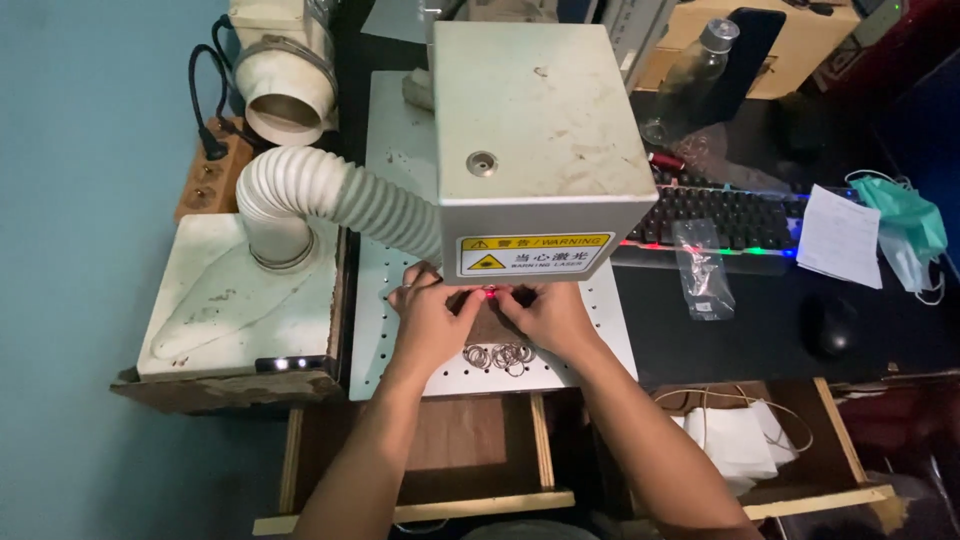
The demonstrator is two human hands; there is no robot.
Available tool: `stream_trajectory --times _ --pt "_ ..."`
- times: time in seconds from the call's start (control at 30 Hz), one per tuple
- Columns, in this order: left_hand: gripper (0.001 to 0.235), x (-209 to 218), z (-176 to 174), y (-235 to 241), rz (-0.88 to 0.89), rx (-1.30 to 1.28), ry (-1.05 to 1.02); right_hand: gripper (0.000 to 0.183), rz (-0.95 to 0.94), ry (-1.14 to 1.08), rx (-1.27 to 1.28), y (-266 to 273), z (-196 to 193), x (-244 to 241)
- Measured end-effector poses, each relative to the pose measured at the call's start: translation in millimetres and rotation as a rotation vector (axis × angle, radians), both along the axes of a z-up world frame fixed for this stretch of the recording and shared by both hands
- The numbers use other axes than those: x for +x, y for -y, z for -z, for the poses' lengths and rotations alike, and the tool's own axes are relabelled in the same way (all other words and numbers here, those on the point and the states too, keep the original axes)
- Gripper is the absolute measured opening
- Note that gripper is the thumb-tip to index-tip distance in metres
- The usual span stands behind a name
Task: A person is using a laser engraving machine to mark small jewelry pieces, placing each item on a jig for alignment before the laser fires.
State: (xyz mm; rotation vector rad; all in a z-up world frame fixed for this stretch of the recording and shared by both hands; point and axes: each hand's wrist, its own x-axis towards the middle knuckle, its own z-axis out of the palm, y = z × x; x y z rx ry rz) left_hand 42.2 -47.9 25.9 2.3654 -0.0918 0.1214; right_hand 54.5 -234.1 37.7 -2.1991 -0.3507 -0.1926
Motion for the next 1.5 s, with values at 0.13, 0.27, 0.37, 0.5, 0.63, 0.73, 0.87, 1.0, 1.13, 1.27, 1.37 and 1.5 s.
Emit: stream_trajectory --times 0.13,0.27,0.37,0.5,0.63,0.73,0.87,1.0,1.13,1.27,1.37,1.5 --pt "0.02 -0.3 1.1 0.8 0.0 -0.023 -0.014 0.005 0.005 0.007 -0.01 -1.0 -0.3 -1.6" --pt "0.017 2.2 5.0 0.1 0.003 0.014 -0.005 0.009 0.003 -0.005 -0.009 -0.1 0.7 2.9" --pt "0.014 4.2 16.2 -1.1 0.0 0.014 0.023 0.01 -0.005 -0.021 0.008 1.3 9.1 4.3" --pt "0.012 3.8 14.7 -1.1 -0.005 -0.007 0.028 0.011 -0.001 -0.004 0.016 -0.7 -2.0 2.1" --pt "0.014 3.1 13.3 -0.2 -0.007 -0.011 0.014 0.011 0.004 -0.006 -0.012 3.9 17.8 4.1" --pt "0.012 3.5 15.6 -0.6 -0.015 -0.003 0.037 0.01 0.021 0.003 -0.012 1.0 8.7 2.5" --pt "0.011 1.3 8.6 -0.6 -0.015 -0.021 0.017 0.009 0.033 0.01 -0.02 -2.4 0.4 1.1" --pt "0.01 2.2 9.7 1.0 -0.022 -0.012 0.01 0.009 0.038 0.018 -0.021 -1.5 7.8 2.4" --pt "0.011 6.5 17.4 -0.1 -0.02 0.015 -0.007 0.011 0.054 -0.016 -0.057 -0.2 13.6 4.1" --pt "0.015 2.8 8.0 1.7 -0.017 0.05 -0.008 0.01 0.038 -0.005 -0.081 0.5 7.3 5.5" --pt "0.017 2.6 7.9 3.4 -0.018 0.064 -0.022 0.01 0.027 0.003 -0.076 1.2 9.4 5.6" --pt "0.018 4.0 8.4 2.9 -0.019 0.072 0.002 0.007 0.038 -0.016 -0.031 -2.7 4.2 2.5"
